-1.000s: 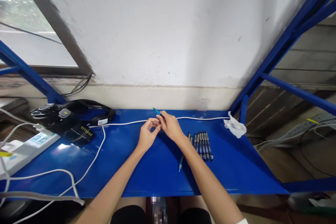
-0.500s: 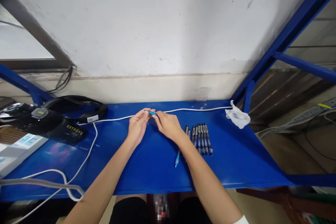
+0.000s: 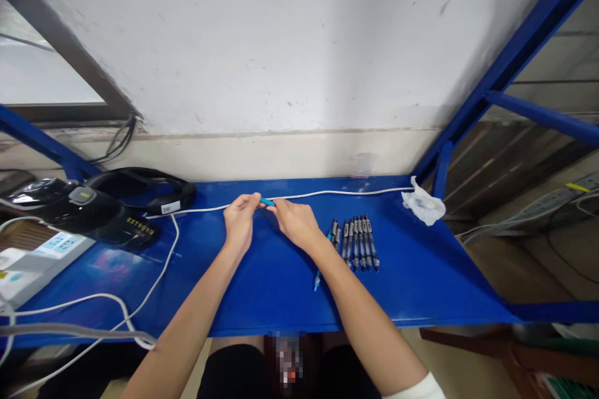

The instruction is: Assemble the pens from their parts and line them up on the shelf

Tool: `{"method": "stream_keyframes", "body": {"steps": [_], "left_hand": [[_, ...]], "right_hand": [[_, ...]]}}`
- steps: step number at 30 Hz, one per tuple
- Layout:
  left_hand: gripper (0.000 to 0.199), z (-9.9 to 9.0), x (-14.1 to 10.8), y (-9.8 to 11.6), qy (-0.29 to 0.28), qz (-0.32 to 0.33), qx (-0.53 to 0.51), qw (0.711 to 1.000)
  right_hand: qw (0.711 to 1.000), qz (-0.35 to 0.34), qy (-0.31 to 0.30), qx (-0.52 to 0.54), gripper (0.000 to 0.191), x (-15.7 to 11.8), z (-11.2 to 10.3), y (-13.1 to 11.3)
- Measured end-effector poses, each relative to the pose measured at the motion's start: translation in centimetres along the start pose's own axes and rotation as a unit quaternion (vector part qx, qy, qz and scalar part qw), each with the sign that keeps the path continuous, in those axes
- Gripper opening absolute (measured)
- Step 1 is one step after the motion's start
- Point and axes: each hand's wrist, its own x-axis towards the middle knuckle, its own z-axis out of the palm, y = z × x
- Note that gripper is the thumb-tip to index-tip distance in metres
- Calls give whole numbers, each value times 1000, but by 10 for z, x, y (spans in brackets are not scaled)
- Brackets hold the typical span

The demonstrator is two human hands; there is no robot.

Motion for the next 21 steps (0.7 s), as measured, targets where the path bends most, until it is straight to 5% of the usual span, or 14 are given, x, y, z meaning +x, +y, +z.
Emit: {"method": "stream_keyframes", "body": {"steps": [6,12,18,21], "left_hand": [[44,1,-3,8,-146,-49,-49,987],[29,1,-1,-1,-48,-20,-20,998],[44,3,-3,6,-148,-37,-48,987],[37,1,-2,2,-116,-32,-28,992]], "right_hand": [[1000,4,20,21,36,-1,-3,8],[999,-17,13,32,38,-2,-9,2],[998,-7,11,57,34,-2,-7,7],[998,-10,15,64,31,-2,-5,10]]}}
